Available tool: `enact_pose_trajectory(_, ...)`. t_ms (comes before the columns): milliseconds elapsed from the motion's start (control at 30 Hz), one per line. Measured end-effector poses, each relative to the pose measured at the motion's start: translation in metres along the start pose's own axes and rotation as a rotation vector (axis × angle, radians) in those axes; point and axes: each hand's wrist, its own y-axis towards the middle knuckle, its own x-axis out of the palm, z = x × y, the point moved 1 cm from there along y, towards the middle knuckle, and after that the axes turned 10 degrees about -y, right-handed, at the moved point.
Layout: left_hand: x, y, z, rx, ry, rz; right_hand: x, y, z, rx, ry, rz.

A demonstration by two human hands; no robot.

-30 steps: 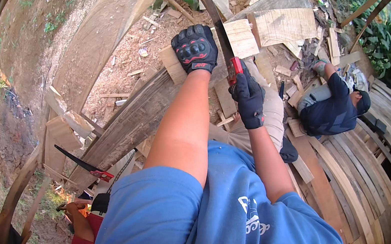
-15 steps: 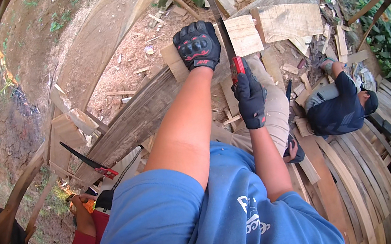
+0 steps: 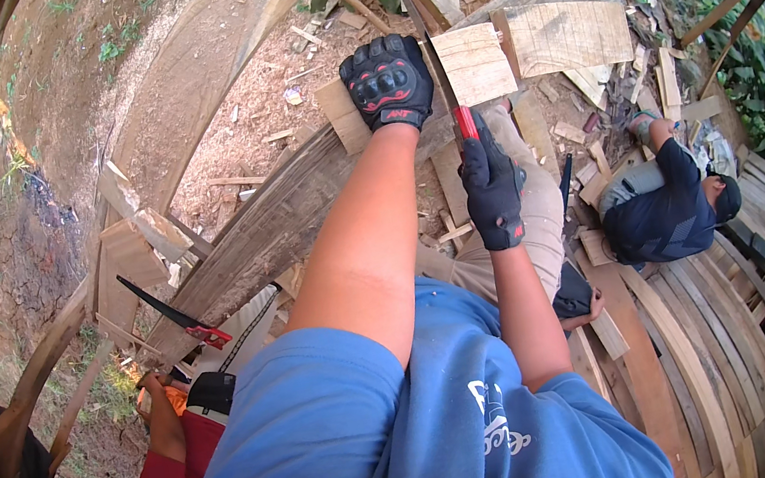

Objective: The person saws several wooden boards and beams by hand while working on a timber structure outdoors.

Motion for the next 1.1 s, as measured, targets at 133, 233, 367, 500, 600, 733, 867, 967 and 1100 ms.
enact_pose_trajectory(133, -0.005, 0.001, 0.005, -0.018, -0.011, -0.027, 0.0, -0.011, 0.017, -0.052, -0.006, 0.029)
enact_pose_trajectory(233, 0.002, -0.001, -0.002, 0.02, -0.001, 0.021, 0.0, -0.015, 0.016, -0.054, -0.029, 0.023)
enact_pose_trajectory(367, 0.004, -0.003, -0.001, -0.002, -0.005, 0.028, -0.002, -0.032, 0.029, -0.022, -0.028, 0.03)
enact_pose_trajectory(500, 0.001, 0.0, 0.0, 0.021, -0.001, 0.011, -0.01, -0.059, 0.041, 0.0, -0.103, 0.014)
enact_pose_trajectory(600, 0.001, -0.001, -0.001, 0.043, -0.012, -0.013, -0.016, -0.079, 0.054, 0.029, -0.116, -0.006)
enact_pose_trajectory(733, 0.003, -0.002, -0.003, 0.156, -0.023, 0.029, -0.024, -0.075, 0.055, 0.02, -0.101, 0.007)
enact_pose_trajectory(867, 0.003, -0.004, -0.004, 0.185, -0.02, -0.007, -0.017, -0.078, 0.06, -0.02, -0.117, 0.016)
enact_pose_trajectory(967, 0.005, -0.005, -0.004, 0.199, -0.017, 0.014, -0.013, -0.077, 0.055, -0.067, -0.153, 0.031)
enact_pose_trajectory(1100, 0.007, -0.003, -0.005, 0.208, -0.008, 0.002, -0.032, -0.071, 0.039, 0.185, -0.045, -0.14)
